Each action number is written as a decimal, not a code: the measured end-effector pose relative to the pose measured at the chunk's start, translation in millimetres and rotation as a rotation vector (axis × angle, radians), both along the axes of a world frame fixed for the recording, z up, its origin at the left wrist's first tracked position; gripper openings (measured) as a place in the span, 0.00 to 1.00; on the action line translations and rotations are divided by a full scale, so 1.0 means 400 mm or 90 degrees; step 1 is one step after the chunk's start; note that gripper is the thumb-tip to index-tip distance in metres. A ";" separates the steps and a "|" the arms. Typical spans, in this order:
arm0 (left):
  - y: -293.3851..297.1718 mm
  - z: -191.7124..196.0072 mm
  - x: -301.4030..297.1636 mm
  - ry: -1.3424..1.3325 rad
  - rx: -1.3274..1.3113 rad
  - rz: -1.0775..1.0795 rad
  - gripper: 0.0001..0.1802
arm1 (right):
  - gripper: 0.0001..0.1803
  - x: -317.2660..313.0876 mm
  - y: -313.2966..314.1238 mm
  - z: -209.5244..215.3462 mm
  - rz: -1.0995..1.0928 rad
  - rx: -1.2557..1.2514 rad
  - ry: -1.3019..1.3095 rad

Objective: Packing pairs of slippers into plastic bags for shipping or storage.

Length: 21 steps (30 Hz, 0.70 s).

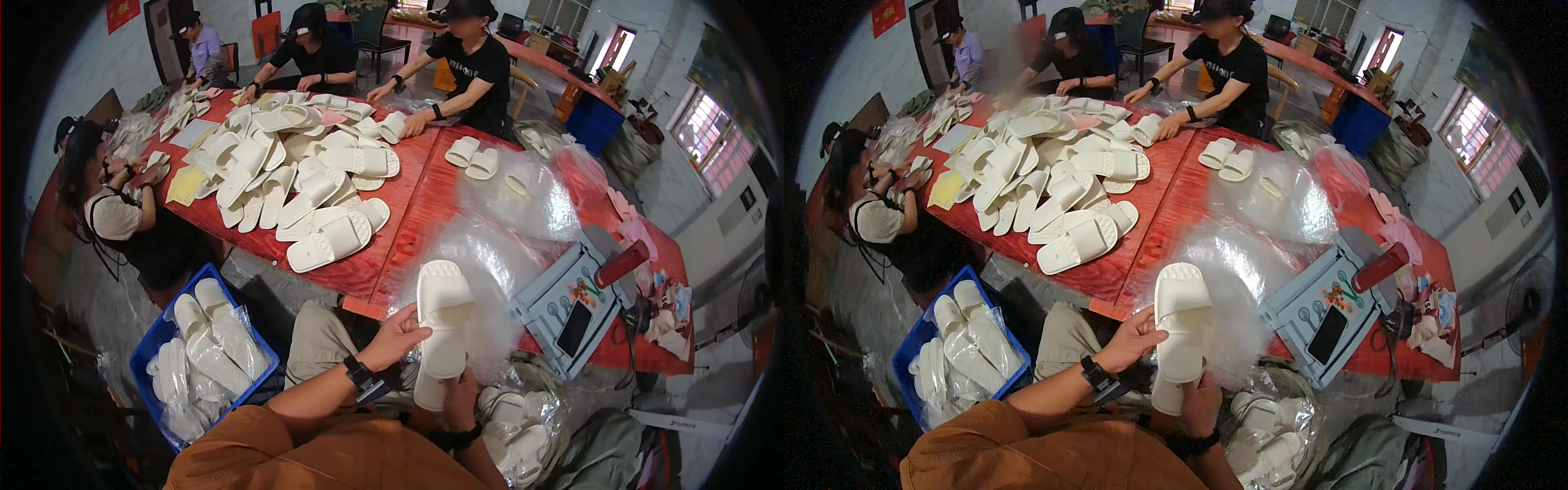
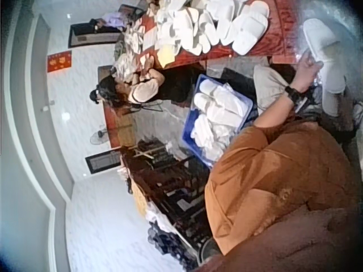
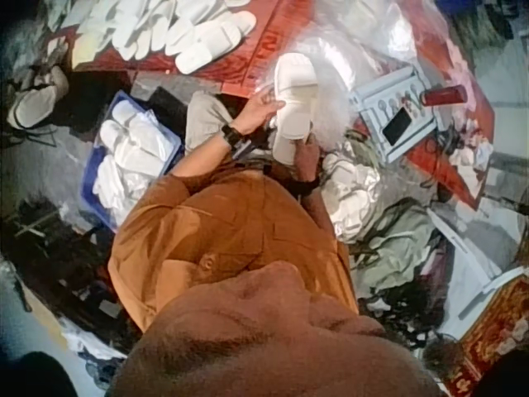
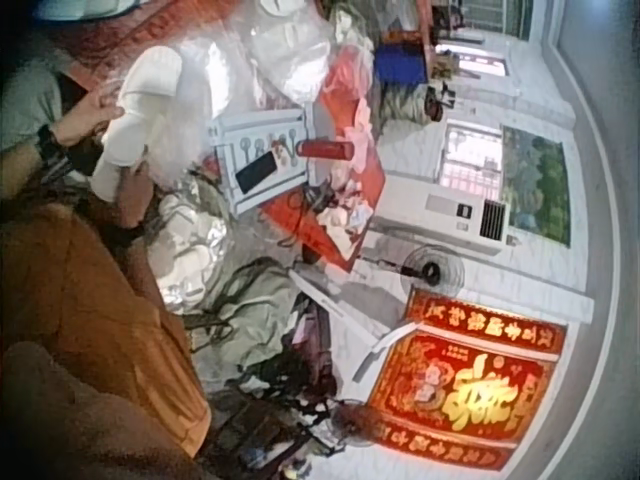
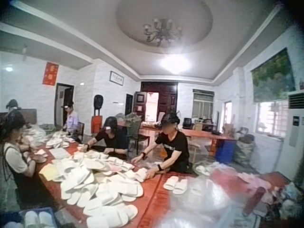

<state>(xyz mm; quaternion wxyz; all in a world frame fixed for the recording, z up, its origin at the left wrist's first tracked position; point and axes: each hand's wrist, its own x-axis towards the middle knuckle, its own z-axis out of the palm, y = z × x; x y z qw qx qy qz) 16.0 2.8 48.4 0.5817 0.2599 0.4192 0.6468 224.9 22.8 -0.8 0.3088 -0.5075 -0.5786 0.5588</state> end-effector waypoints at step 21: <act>0.049 -0.081 -0.017 -0.241 -0.090 0.231 0.29 | 0.13 -0.046 -0.026 0.040 -0.053 -0.058 0.057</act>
